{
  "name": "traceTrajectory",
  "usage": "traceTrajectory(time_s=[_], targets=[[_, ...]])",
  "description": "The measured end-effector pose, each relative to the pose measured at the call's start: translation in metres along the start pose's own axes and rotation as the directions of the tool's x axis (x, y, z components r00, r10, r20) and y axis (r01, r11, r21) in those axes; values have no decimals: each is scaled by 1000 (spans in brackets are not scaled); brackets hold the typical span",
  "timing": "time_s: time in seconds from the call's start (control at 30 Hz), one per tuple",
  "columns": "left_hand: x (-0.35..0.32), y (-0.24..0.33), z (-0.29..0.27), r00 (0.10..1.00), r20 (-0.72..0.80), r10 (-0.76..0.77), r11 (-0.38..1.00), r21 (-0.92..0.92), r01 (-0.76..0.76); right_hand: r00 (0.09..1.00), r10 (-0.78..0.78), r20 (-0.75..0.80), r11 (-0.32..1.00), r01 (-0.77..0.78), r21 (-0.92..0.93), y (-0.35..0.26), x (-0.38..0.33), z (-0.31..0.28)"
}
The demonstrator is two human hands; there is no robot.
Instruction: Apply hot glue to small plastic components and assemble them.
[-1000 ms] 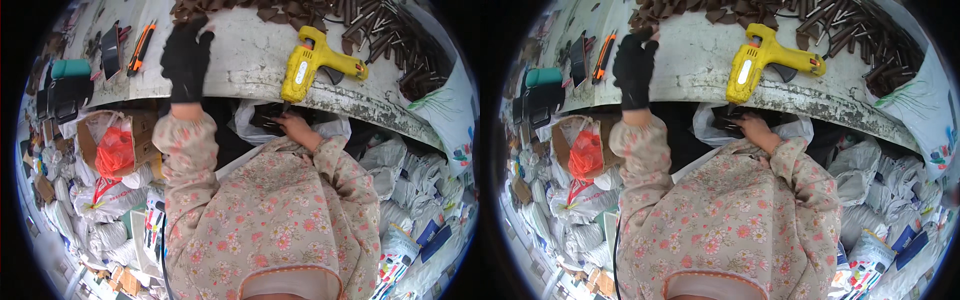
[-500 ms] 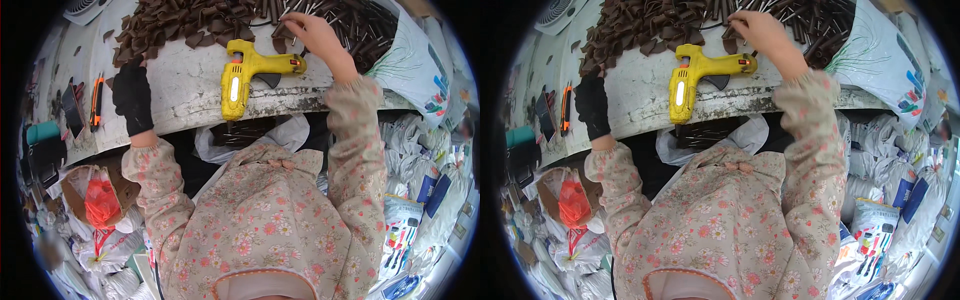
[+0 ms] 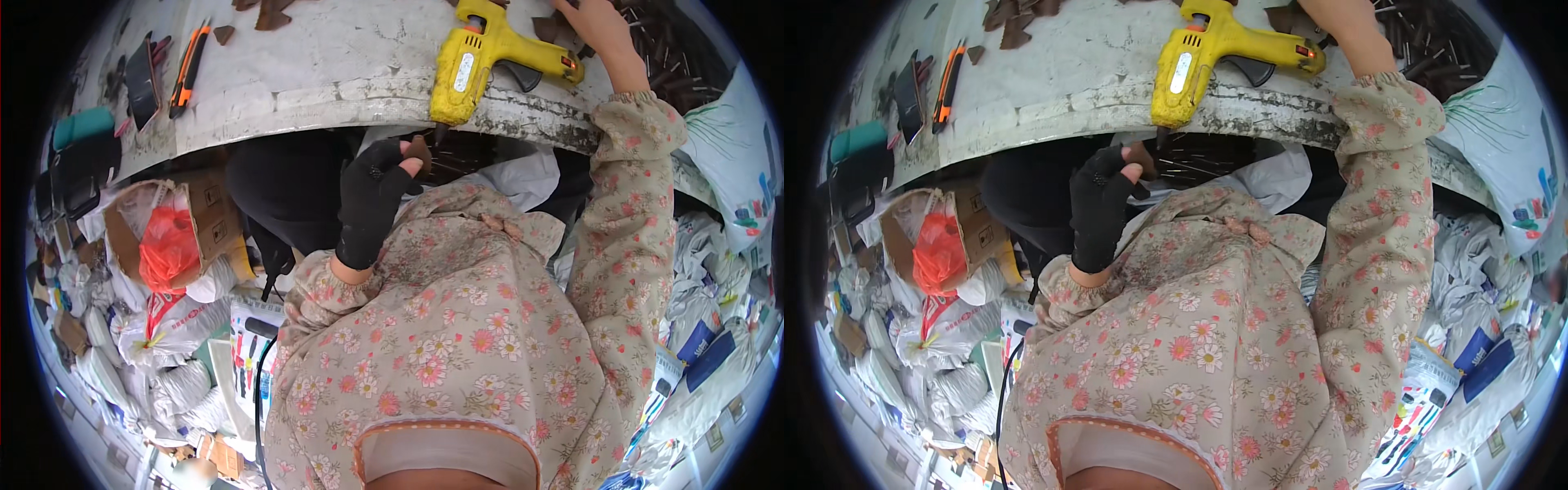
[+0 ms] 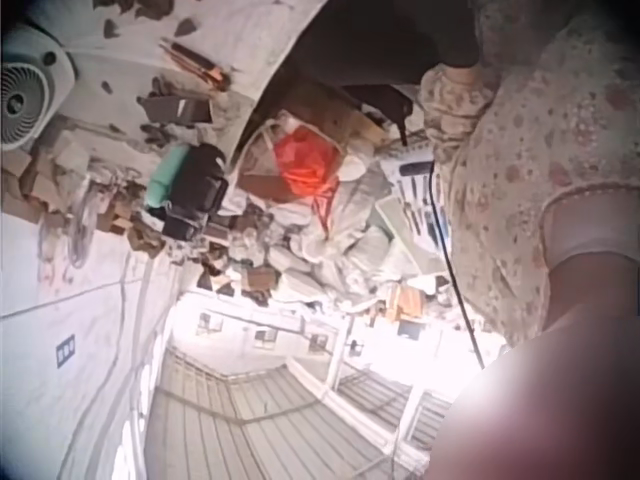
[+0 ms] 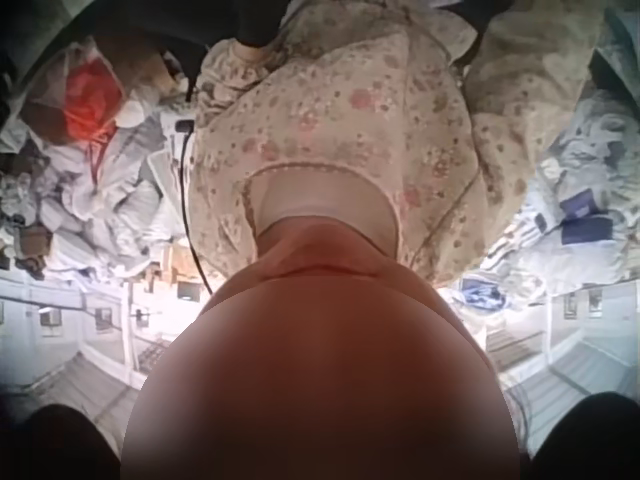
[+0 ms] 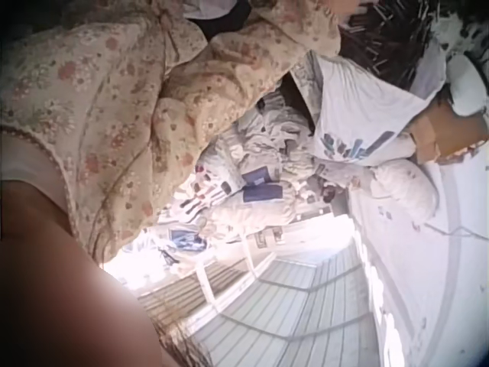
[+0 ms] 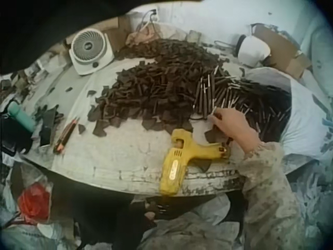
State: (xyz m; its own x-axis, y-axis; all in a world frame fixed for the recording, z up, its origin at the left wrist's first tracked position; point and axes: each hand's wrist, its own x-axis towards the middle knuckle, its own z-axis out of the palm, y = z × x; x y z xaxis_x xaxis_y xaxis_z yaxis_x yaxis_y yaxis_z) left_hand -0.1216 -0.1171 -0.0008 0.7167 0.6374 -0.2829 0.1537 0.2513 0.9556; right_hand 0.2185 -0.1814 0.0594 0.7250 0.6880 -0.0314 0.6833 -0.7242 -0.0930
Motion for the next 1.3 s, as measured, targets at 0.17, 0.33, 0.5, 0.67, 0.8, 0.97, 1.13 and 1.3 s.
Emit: traceTrajectory(time_s=[0.17,0.33,0.5,0.67,0.8,0.97,1.13,1.3], targets=[[-6,10,6,993,5,-117,993,-5,117,950,170,-260,740,51,671,10,-21,-2],[-6,6,6,990,47,-132,990,47,130,989,148,26,199,-55,979,-10,-64,-11],[-5,4,9,995,22,-100,995,29,100,863,-329,-383,856,444,265,-25,-101,32],[-3,4,15,993,23,-118,991,-57,119,958,-189,-214,963,223,151,-31,-109,36],[-3,2,19,995,-18,-98,991,-92,96,956,-250,-153,949,274,159,-23,-103,32],[-4,4,14,989,9,-148,988,-52,148,949,-261,-175,941,291,175,-20,-101,36],[-5,1,10,998,-42,-54,997,52,56,903,-354,-242,914,389,116,-36,-114,20],[-5,13,9,967,-43,-253,891,-399,215,903,-382,196,580,69,812,-50,-167,4]])
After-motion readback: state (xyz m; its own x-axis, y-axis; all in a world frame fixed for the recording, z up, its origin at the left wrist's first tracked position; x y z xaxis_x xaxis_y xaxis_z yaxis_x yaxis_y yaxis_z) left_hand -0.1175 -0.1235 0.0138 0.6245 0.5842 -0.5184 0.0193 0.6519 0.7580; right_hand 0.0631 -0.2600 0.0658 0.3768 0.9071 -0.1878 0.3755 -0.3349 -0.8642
